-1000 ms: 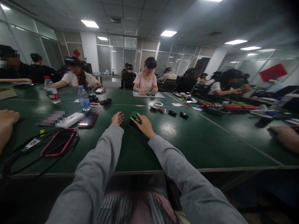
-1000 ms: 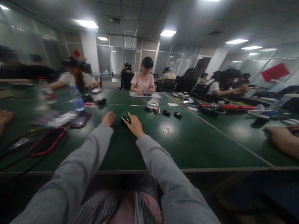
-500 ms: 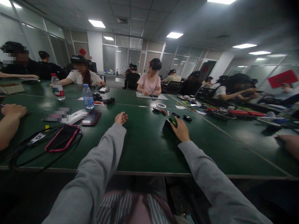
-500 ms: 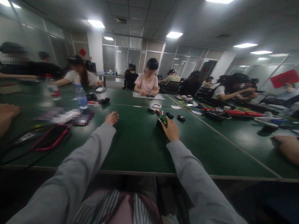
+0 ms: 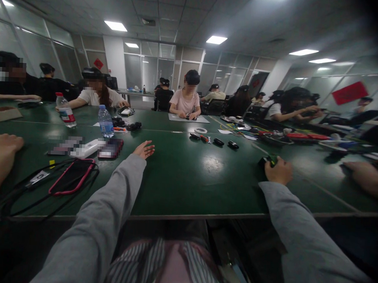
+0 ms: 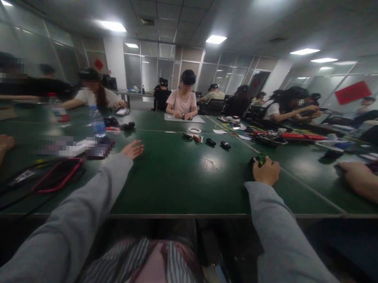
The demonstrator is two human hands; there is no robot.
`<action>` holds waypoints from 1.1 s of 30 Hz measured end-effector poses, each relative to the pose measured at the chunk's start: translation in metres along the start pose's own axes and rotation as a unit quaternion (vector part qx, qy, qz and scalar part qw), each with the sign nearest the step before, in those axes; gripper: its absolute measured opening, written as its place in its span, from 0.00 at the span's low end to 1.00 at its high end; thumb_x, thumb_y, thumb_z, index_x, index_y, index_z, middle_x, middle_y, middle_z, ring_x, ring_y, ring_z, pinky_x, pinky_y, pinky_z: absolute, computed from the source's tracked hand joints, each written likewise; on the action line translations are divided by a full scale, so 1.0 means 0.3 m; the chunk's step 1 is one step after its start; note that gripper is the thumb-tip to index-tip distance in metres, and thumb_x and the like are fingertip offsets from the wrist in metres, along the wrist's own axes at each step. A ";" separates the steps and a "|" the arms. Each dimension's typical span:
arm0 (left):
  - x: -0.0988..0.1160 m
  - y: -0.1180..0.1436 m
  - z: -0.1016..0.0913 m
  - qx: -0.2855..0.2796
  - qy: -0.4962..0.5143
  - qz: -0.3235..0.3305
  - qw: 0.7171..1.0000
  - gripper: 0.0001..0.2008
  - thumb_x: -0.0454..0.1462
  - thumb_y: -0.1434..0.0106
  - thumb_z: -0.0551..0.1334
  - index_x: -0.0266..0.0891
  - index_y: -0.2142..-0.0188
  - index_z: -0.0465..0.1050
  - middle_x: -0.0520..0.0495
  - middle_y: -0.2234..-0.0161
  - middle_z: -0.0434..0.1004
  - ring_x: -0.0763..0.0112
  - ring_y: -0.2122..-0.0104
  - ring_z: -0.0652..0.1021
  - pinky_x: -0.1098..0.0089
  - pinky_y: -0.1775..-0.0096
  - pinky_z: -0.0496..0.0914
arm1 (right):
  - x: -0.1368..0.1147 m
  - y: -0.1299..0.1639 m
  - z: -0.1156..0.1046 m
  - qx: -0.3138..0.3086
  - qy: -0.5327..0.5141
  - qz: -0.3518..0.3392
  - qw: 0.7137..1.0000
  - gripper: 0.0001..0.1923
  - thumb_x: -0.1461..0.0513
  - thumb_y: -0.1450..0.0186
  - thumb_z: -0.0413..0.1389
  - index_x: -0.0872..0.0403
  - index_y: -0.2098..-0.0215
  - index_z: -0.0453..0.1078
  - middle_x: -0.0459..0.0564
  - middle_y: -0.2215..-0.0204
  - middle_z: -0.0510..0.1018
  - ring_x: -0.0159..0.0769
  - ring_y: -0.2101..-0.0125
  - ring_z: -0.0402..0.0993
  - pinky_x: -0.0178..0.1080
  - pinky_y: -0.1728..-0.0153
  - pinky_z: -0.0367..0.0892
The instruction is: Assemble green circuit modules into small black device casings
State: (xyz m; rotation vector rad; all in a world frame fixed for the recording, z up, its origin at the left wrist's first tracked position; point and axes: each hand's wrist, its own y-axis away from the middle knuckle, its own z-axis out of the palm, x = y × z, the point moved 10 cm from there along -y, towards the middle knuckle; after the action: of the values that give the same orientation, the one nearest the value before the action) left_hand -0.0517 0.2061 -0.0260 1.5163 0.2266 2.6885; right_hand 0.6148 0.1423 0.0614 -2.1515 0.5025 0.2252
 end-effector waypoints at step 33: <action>-0.132 0.038 0.268 -0.053 -0.041 0.024 0.997 0.32 0.43 0.49 0.71 0.50 0.46 0.63 0.47 0.59 0.75 0.70 0.69 0.78 0.66 0.64 0.72 | -1.399 0.686 -0.082 -0.223 -0.375 -0.362 0.824 0.31 0.61 0.35 0.48 0.52 0.35 0.47 0.56 0.42 0.60 0.43 0.41 0.54 0.50 0.40 0.55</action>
State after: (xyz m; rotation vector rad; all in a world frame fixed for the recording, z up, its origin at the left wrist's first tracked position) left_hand 0.0377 0.1987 -0.0168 1.6154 0.0444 2.6214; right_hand 0.1469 0.1286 0.0666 -2.2863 -0.8937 0.7620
